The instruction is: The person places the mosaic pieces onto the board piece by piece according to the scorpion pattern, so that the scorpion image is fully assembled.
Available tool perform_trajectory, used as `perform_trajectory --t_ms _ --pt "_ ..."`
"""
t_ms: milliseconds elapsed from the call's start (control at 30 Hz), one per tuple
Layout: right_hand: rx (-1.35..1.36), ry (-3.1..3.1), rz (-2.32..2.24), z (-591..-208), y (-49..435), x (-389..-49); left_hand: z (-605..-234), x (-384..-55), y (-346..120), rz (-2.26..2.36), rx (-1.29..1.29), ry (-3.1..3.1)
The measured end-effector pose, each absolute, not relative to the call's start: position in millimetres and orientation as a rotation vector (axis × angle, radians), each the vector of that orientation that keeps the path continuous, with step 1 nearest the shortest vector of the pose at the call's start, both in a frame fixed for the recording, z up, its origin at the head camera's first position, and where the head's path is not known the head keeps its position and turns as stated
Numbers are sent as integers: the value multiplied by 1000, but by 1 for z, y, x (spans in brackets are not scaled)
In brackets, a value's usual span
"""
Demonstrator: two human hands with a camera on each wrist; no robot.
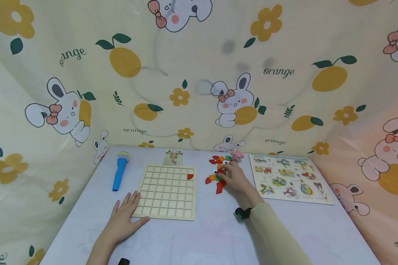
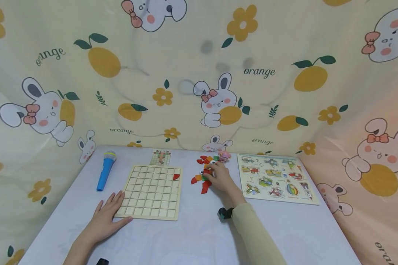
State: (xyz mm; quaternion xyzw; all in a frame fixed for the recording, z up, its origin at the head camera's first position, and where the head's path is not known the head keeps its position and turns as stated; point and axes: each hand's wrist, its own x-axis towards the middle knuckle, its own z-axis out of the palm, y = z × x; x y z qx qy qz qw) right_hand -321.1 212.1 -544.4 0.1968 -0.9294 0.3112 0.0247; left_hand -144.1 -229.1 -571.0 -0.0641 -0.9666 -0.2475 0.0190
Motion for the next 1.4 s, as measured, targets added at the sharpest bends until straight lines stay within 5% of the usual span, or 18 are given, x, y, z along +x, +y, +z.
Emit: perform_trajectory --t_ms 1400 --pt "788 -2988 801 -543 93 -337 -571 -145 -228 -774 -189 -3005"
